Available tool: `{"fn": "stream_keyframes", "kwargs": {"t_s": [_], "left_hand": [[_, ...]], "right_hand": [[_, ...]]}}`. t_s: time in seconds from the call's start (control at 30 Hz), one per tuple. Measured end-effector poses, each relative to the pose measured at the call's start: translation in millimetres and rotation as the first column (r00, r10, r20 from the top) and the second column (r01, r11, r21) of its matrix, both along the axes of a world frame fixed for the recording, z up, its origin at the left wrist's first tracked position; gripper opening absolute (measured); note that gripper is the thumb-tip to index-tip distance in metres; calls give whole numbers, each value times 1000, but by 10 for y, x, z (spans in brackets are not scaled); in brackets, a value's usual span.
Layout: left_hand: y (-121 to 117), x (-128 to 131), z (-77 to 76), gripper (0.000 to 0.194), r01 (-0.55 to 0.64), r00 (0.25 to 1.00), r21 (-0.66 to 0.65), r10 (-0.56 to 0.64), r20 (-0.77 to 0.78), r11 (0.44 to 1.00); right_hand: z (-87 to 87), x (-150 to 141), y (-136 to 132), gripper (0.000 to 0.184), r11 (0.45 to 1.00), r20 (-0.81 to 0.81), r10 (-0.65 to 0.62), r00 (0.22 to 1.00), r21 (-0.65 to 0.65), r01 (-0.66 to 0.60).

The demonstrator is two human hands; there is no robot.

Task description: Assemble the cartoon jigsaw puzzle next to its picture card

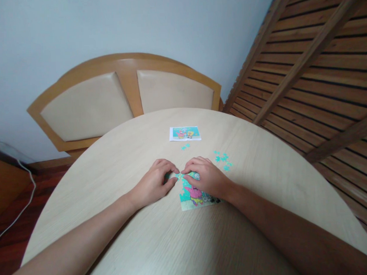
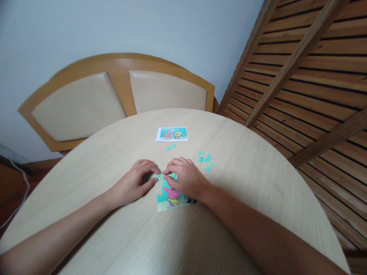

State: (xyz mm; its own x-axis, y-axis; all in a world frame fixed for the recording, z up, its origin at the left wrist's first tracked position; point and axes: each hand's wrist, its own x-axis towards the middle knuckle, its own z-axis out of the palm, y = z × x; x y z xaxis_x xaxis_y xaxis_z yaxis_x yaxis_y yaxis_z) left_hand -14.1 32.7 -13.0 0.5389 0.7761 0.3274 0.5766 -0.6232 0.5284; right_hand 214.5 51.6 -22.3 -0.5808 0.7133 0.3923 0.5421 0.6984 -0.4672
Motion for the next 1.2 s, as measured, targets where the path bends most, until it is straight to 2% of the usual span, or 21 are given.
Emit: {"fn": "stream_keyframes", "kwargs": {"t_s": [0.27, 0.53, 0.67, 0.8, 0.9, 1.03, 1.13, 1.2], "left_hand": [[-13, 23, 29, 7, -10, 1000, 15, 10, 3, 1000], [-19, 4, 162, 16, 120, 970, 133, -88, -224, 984], [-22, -1, 147, 16, 124, 962, 138, -85, -258, 983], [-16, -11, 99, 16, 104, 958, 144, -60, -282, 984], [-17, -16, 85, 19, 86, 968, 149, -47, -247, 985], [-85, 25, 124, 39, 155, 975, 150, -126, -184, 976], [-174, 86, 157, 51, 252, 955, 125, -226, -193, 960], [-216, 115, 157, 54, 299, 937, 103, -272, -217, 949]], "right_hand": [[6, 3, 2, 8, 1000, 1, 8, 1000, 0, -8], [25, 15, -15, 7, 997, 65, 9, 998, 75, -14], [35, -3, -33, 9, 997, 83, 11, 996, 81, -18], [83, 18, 24, 5, 1000, 3, -18, 1000, 15, 18], [143, 196, 181, 11, 990, -85, -139, 987, -38, 137], [166, 699, 479, 16, 913, -145, -408, 901, -62, 403], [119, 1111, 634, 23, 895, -133, -444, 886, -107, 432], [84, 1318, 672, 24, 914, -114, -402, 908, -115, 390]]}}
